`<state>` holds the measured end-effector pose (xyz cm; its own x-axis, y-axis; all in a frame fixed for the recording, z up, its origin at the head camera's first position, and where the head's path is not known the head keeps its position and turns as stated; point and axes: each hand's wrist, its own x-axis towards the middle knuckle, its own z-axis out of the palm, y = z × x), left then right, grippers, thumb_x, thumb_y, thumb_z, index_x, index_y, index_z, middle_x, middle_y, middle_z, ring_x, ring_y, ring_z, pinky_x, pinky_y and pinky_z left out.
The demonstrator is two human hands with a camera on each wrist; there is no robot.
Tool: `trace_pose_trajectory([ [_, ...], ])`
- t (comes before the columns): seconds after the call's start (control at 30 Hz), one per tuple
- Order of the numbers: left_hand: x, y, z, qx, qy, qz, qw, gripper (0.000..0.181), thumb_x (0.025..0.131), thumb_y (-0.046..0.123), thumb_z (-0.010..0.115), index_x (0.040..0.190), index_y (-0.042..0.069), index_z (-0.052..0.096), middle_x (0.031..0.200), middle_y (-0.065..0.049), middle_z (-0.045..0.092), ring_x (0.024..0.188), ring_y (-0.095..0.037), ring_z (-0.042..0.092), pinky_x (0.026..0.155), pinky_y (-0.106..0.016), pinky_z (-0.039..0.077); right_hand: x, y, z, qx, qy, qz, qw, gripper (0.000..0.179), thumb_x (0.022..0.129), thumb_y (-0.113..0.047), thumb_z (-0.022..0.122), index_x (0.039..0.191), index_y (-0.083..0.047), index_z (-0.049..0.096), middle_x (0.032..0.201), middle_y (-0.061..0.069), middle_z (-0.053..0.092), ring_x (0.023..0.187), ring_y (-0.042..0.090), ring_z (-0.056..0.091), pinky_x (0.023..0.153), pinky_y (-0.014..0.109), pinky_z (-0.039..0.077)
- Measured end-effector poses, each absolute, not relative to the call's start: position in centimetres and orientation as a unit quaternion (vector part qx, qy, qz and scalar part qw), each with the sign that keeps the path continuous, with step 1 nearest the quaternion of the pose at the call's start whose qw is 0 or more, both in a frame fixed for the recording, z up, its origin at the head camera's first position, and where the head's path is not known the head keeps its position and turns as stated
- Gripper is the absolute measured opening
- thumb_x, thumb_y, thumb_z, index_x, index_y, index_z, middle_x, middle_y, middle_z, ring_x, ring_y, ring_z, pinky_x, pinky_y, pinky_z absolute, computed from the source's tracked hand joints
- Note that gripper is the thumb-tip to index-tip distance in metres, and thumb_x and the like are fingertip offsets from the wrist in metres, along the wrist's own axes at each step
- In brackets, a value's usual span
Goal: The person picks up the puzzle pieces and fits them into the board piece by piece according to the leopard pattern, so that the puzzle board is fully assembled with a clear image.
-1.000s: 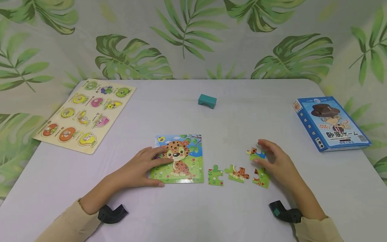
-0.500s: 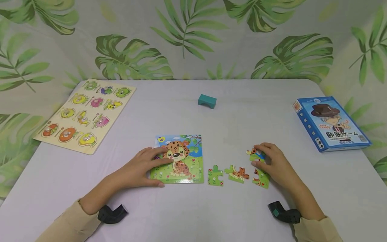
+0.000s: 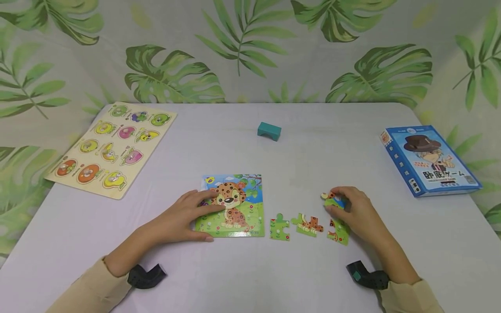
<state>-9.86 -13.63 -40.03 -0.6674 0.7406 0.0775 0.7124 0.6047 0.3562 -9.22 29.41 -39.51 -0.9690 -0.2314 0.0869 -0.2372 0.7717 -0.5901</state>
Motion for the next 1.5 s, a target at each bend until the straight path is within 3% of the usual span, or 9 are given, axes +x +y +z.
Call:
trace_pose_trajectory([
  [0.13,-9.9,-13.5,-40.1,0.407,0.895,0.181,0.039,0.070,0.073,0.065,0.056,0.133,0.028,0.045,0.141,-0.003,0.028,0.131,-0.014,0.017,0.104,-0.042,0.012,-9.1,29.0,-38.8,0.118,-0.940,0.319,0.008,0.041,0.083,-0.017,0.066,0.116,0.002,0.050,0.115,0.023,0.048,0.105,0.040,0.042,0.082,0.055,0.036],
  [0.27,-9.8,-13.4,-40.0,0.410,0.892,0.187,0.033,0.069,0.073,0.062,0.059,0.131,0.026,0.047,0.140,-0.005,0.030,0.130,-0.018,0.020,0.104,-0.041,0.015,-8.8,27.7,-37.7,0.133,-0.936,0.326,0.025,0.043,0.082,-0.017,0.067,0.119,-0.004,0.051,0.116,0.014,0.050,0.098,0.028,0.044,0.078,0.039,0.040],
  [0.37,-9.7,-13.2,-40.0,0.408,0.893,0.188,0.031,0.068,0.073,0.059,0.061,0.130,0.024,0.048,0.139,-0.007,0.030,0.130,-0.020,0.021,0.104,-0.040,0.017,-8.4,26.3,-36.8,0.154,-0.930,0.330,0.038,0.044,0.080,-0.015,0.068,0.120,-0.006,0.053,0.117,0.009,0.050,0.097,0.019,0.042,0.077,0.033,0.039],
  [0.57,-9.5,-12.6,-39.9,0.398,0.899,0.180,0.027,0.066,0.074,0.056,0.061,0.129,0.021,0.049,0.139,-0.009,0.032,0.129,-0.023,0.023,0.105,-0.039,0.015,-8.4,22.8,-35.9,0.226,-0.915,0.326,0.071,0.047,0.074,-0.006,0.073,0.118,-0.007,0.055,0.117,0.003,0.051,0.099,0.014,0.043,0.080,0.026,0.040],
  [0.83,-9.3,-12.1,-39.8,0.422,0.893,0.157,0.016,0.066,0.078,0.054,0.058,0.129,0.013,0.048,0.138,-0.003,0.036,0.130,-0.023,0.024,0.104,-0.037,0.018,-9.2,17.5,-36.6,0.298,-0.891,0.342,0.028,0.045,0.075,-0.014,0.074,0.115,-0.005,0.058,0.116,0.003,0.051,0.109,0.021,0.041,0.086,0.041,0.041],
  [1.03,-9.2,-11.9,-39.4,0.423,0.890,0.167,0.023,0.064,0.079,0.052,0.059,0.127,0.010,0.048,0.136,-0.002,0.039,0.126,-0.021,0.029,0.103,-0.037,0.022,-9.8,14.9,-38.0,0.306,-0.890,0.337,-0.021,0.044,0.078,-0.021,0.071,0.116,-0.006,0.058,0.113,0.005,0.052,0.105,0.021,0.042,0.085,0.040,0.042],
  [1.37,-9.5,-11.2,-38.9,0.406,0.903,0.135,0.039,0.073,0.079,0.059,0.054,0.140,0.025,0.033,0.130,0.003,0.040,0.119,-0.022,0.034,0.094,-0.041,0.029,-11.0,13.0,-39.1,0.314,-0.893,0.321,-0.037,0.043,0.078,-0.022,0.071,0.116,-0.007,0.060,0.110,0.004,0.052,0.104,0.023,0.043,0.086,0.042,0.038],
  [1.5,-9.6,-10.8,-38.7,0.405,0.907,0.107,0.044,0.073,0.078,0.062,0.052,0.140,0.027,0.033,0.127,0.002,0.038,0.115,-0.020,0.034,0.088,-0.041,0.031,-11.4,12.8,-39.1,0.311,-0.893,0.323,-0.042,0.041,0.078,-0.021,0.071,0.115,-0.007,0.061,0.110,0.004,0.052,0.104,0.022,0.043,0.087,0.043,0.037],
])
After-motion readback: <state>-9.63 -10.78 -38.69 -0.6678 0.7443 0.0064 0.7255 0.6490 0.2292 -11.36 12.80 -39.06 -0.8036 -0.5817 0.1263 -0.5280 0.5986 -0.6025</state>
